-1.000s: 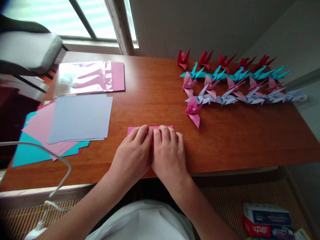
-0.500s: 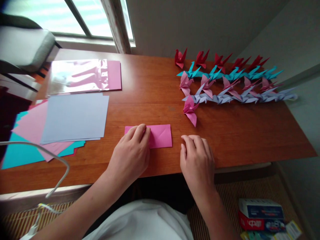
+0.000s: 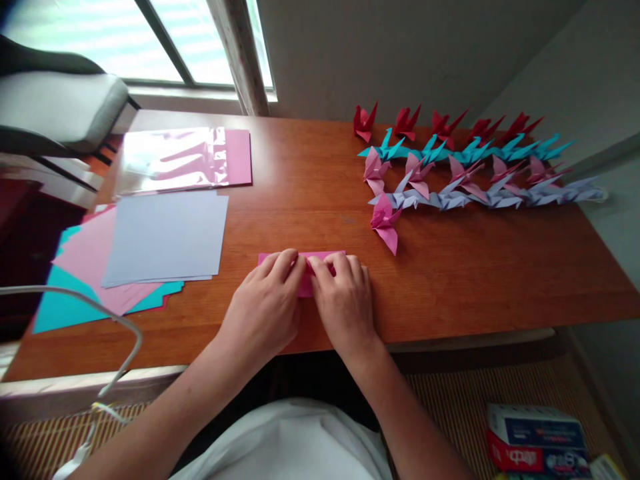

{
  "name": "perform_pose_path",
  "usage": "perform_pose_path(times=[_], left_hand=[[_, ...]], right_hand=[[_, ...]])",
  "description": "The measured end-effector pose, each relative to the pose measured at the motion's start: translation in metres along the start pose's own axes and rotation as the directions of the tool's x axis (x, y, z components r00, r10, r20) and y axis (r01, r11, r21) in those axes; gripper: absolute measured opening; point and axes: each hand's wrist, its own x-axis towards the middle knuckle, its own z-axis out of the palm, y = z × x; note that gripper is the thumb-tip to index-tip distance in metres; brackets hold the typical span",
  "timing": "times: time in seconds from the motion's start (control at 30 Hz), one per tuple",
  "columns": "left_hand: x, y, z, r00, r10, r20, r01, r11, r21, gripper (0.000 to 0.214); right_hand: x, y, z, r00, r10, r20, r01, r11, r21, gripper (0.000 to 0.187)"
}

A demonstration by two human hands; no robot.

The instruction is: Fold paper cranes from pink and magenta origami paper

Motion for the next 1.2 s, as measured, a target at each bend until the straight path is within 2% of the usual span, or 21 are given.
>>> perform_pose_path(times=[0.23,0.37,0.47,0.57,0.63,0.67,0.77,0.93,1.2], left_hand=[[-0.013,-0.037,-0.007,0.986,0.134,0.102,-0.132,0.991,-0.025,0.060],[-0.026,-0.048,-0.009,0.990,0.119,0.078,-0.121,0.992,0.027,0.059],[-0.037,-0.038,-0.008,0.997,0.064,-0.033,-0.061,0.995,0.080,0.051],[-0.048,-0.013,-0.002,0.988,0.111,-0.106,-0.106,0.993,0.049,0.050],[-0.053,0.005,0.005,0.987,0.129,-0.094,-0.129,0.992,0.010,0.050],[-0.055,0.012,0.010,0.991,0.104,-0.089,-0.104,0.995,0.000,0.051],[-0.058,0.026,0.021,0.994,0.045,-0.102,-0.047,0.999,-0.017,0.069],[-0.058,0.031,0.029,0.993,0.028,-0.114,-0.027,1.000,0.010,0.077],[-0.058,0.027,0.026,0.986,0.029,-0.161,-0.027,1.000,0.015,0.063]], right_hand=[[0.000,0.003,0.002,1.000,-0.011,-0.008,0.011,1.000,0.024,0.027],[0.000,0.003,0.002,1.000,-0.008,0.004,0.008,0.999,0.034,0.027],[0.000,0.002,0.001,1.000,-0.002,0.004,0.002,0.999,0.035,0.027],[0.000,0.002,0.001,1.000,-0.003,-0.004,0.003,0.999,0.038,0.028],[0.000,0.002,0.003,1.000,-0.005,-0.016,0.006,0.999,0.050,0.028],[0.000,0.003,0.004,1.000,-0.007,-0.025,0.008,0.998,0.057,0.027],[-0.001,0.006,0.005,0.999,-0.024,-0.042,0.026,0.998,0.049,0.027],[-0.007,0.018,0.002,0.998,-0.028,-0.061,0.027,1.000,-0.012,0.030],[-0.009,0.027,0.001,0.996,-0.016,-0.082,0.016,1.000,-0.007,0.028]])
